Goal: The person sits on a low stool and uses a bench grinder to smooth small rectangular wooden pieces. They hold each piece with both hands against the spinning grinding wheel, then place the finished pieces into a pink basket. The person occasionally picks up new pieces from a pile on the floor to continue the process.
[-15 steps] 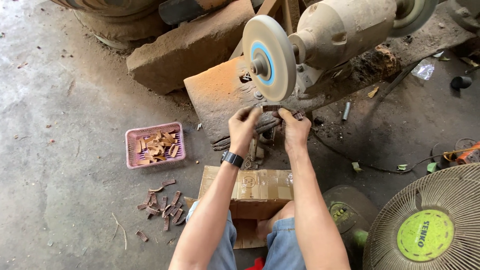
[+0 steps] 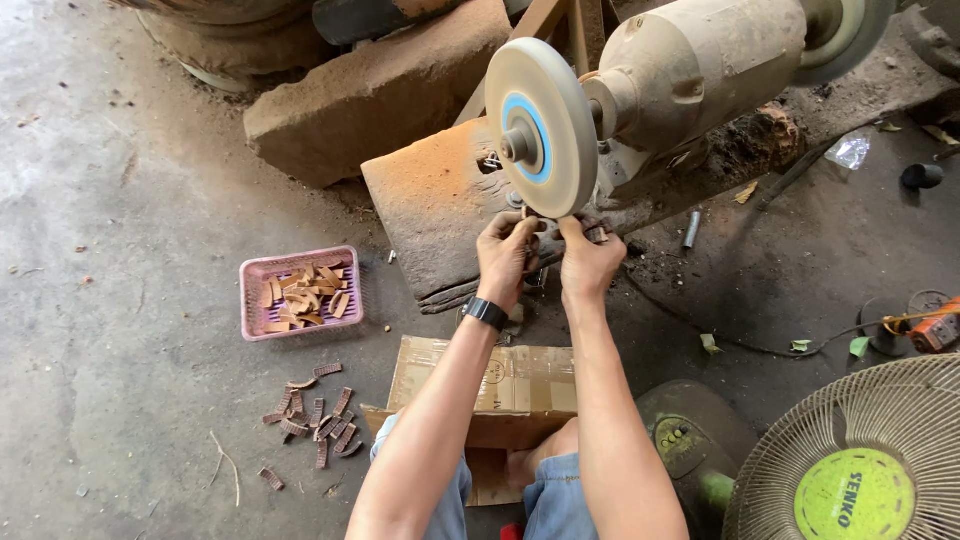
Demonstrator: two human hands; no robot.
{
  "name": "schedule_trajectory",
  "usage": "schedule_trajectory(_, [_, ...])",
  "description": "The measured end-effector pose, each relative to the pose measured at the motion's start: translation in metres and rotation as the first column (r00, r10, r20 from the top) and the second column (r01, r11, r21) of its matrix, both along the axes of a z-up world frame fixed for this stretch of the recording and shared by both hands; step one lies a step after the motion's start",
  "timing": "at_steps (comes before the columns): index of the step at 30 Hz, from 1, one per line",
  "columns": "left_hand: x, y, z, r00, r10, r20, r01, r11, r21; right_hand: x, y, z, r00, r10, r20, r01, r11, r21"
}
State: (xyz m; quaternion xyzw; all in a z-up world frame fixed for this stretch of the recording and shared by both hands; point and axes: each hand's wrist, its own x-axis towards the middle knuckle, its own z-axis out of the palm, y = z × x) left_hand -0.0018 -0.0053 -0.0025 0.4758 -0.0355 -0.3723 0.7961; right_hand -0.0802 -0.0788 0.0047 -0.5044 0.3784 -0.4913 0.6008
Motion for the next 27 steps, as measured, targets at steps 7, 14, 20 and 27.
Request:
schedule_trajectory(7, [-0.008, -0.006, 0.005, 0.996, -0.067, -0.057, 0.065, 0.997, -0.039, -0.003, -0.003, 0.006, 0.991, -0.120, -0.056, 0.111, 0.984, -0.141])
schedule_trajectory(14, [0.006, 0.015, -0.017, 0.936, 0.120, 0.330, -0.153, 0.985, 0.078, 0.021, 0.008, -0.006, 0.978, 0.060, 0.201, -0.085, 0.989, 0.120])
schedule_trajectory(20, [0.008, 0.043, 0.024, 0.755, 0.126, 0.644, -0.308, 0.935, 0.178, 0.012, 0.019, 0.017, 0.971, 0.231, 0.068, -0.241, 0.936, 0.257])
schedule_trajectory(27, [0.007, 0.029, 0.010, 0.922, 0.029, 0.387, -0.082, 0.989, 0.121, -0.011, 0.006, 0.024, 0.926, 0.352, 0.132, -0.370, 0.917, 0.150])
